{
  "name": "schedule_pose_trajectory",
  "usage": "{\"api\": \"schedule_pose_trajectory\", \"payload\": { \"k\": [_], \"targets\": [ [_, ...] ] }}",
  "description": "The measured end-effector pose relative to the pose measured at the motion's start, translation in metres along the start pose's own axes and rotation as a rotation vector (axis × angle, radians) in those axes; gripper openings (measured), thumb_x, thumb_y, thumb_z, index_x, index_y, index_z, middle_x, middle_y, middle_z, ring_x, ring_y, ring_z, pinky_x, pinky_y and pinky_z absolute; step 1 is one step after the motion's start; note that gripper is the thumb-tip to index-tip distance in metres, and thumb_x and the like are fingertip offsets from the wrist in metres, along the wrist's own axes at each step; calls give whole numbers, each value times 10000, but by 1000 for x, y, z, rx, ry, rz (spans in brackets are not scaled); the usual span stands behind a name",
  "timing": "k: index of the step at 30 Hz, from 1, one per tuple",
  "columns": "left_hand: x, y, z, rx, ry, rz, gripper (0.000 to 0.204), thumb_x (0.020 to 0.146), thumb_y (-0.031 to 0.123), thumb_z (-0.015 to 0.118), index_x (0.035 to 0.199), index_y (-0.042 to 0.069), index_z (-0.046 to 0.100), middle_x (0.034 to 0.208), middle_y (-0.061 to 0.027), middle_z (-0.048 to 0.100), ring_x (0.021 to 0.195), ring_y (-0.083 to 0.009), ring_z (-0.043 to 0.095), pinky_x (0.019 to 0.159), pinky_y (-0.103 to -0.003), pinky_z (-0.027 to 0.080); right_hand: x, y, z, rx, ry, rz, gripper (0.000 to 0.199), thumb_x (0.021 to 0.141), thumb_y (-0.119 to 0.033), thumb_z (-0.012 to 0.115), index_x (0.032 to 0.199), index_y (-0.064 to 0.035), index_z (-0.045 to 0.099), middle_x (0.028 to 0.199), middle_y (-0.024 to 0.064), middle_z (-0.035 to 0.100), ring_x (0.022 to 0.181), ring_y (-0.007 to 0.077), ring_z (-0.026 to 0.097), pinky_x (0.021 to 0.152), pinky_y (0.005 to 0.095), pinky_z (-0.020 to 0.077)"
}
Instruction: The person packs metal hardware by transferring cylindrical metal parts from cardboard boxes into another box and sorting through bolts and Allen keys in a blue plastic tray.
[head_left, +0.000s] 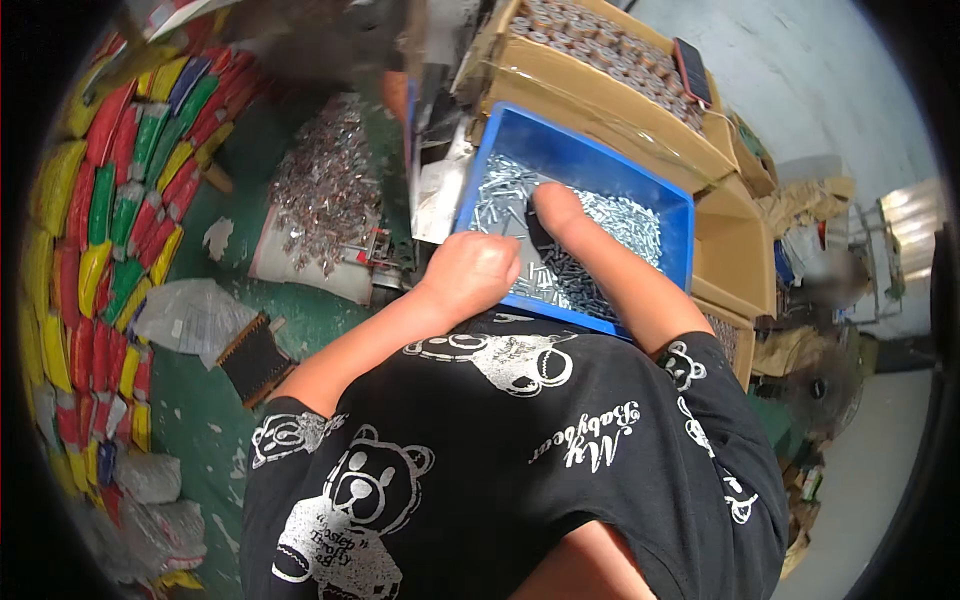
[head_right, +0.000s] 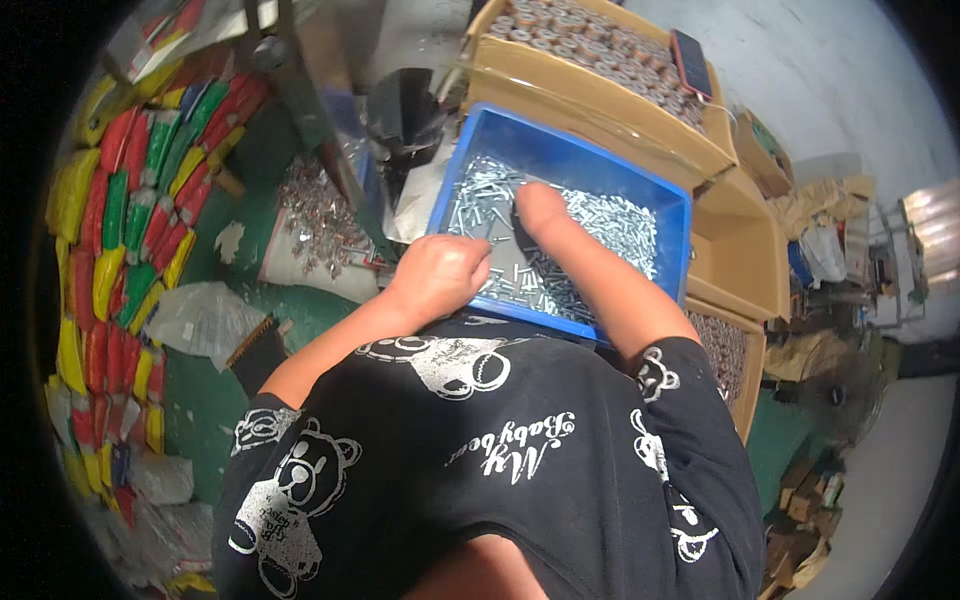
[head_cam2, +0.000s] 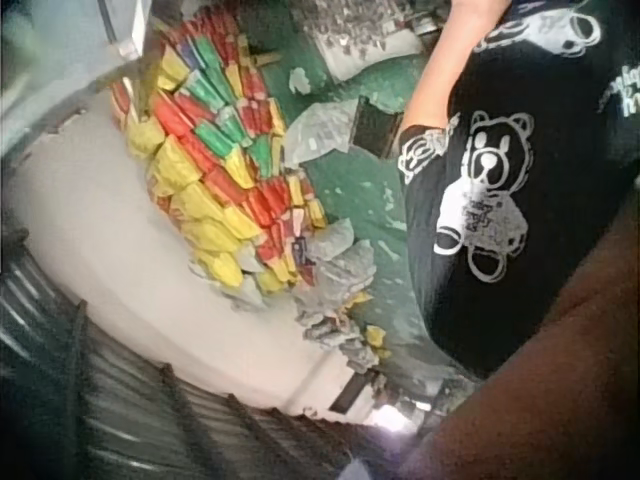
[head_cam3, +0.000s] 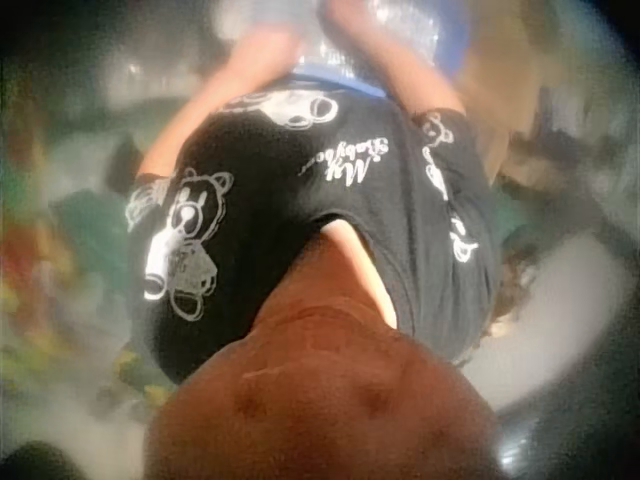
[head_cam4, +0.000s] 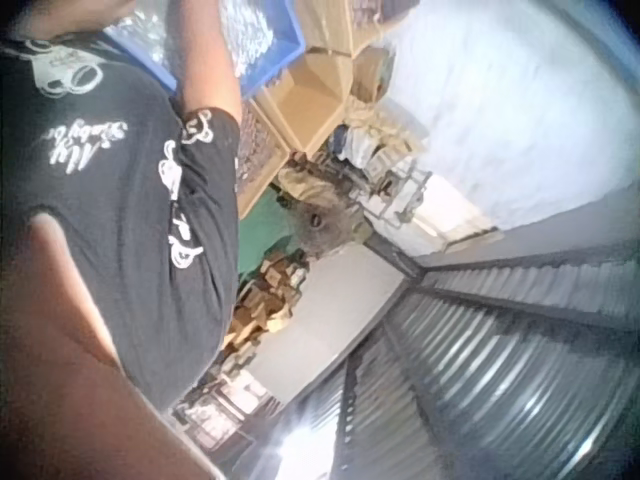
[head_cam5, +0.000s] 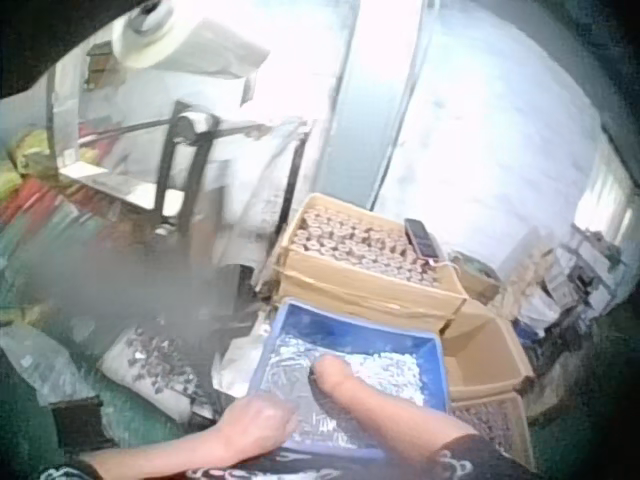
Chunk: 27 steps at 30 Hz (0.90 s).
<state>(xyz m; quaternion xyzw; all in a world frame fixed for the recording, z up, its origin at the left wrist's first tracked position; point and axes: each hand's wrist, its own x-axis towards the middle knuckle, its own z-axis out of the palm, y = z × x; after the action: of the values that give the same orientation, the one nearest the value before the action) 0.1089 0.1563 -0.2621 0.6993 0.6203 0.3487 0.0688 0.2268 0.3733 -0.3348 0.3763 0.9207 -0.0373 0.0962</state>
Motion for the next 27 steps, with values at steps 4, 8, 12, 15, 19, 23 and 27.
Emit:
{"api": "schedule_pose_trajectory", "payload": {
  "k": [4,8,12,15,19,23,27],
  "targets": [
    [-1,4,-3,-36,15,27,143,810,140,600,701,49,596,653,-159,620,661,-361,640,631,-483,509,1,20,8,46,18,33,180,813,-113,598,896,-3,714,970,271,671,918,414,662,817,473,527],
    [-3,-2,-1,-33,-38,26,149,813,148,588,710,41,602,676,-161,633,678,-359,647,637,-481,514,3,12,24,37,149,-27,158,822,-102,580,867,15,676,890,281,669,875,419,666,791,485,524],
    [-1,-3,-4,-99,-81,62,148,804,164,597,730,36,605,687,-170,641,695,-361,655,644,-475,518,8,50,8,135,131,-60,157,865,-145,595,858,4,642,814,214,672,709,328,666,626,420,515],
    [-3,-7,-4,-71,-95,62,156,761,135,576,701,20,661,714,-186,668,691,-345,682,633,-455,546,-25,-10,-78,740,31,136,212,933,-239,605,828,-56,608,654,21,575,527,112,530,451,269,388],
    [-2,-6,-8,-80,-101,56,174,813,178,604,738,22,616,683,-178,645,686,-365,660,657,-476,521,-14,-59,-137,978,-93,-44,260,959,-292,598,792,-99,551,625,-32,470,471,58,386,412,236,262],
    [2,-2,-1,-62,-25,86,166,821,147,579,707,27,589,693,-161,639,690,-357,649,655,-481,517,48,-81,-140,544,509,-218,382,892,-332,600,1074,0,653,938,234,689,896,311,695,821,385,522],
    [0,2,-6,-36,-38,50,138,829,148,585,745,38,593,691,-168,623,690,-361,640,639,-484,508,28,-59,-136,895,392,-243,418,970,-230,554,1300,24,535,1141,157,666,987,187,667,893,321,510]
  ]
}}
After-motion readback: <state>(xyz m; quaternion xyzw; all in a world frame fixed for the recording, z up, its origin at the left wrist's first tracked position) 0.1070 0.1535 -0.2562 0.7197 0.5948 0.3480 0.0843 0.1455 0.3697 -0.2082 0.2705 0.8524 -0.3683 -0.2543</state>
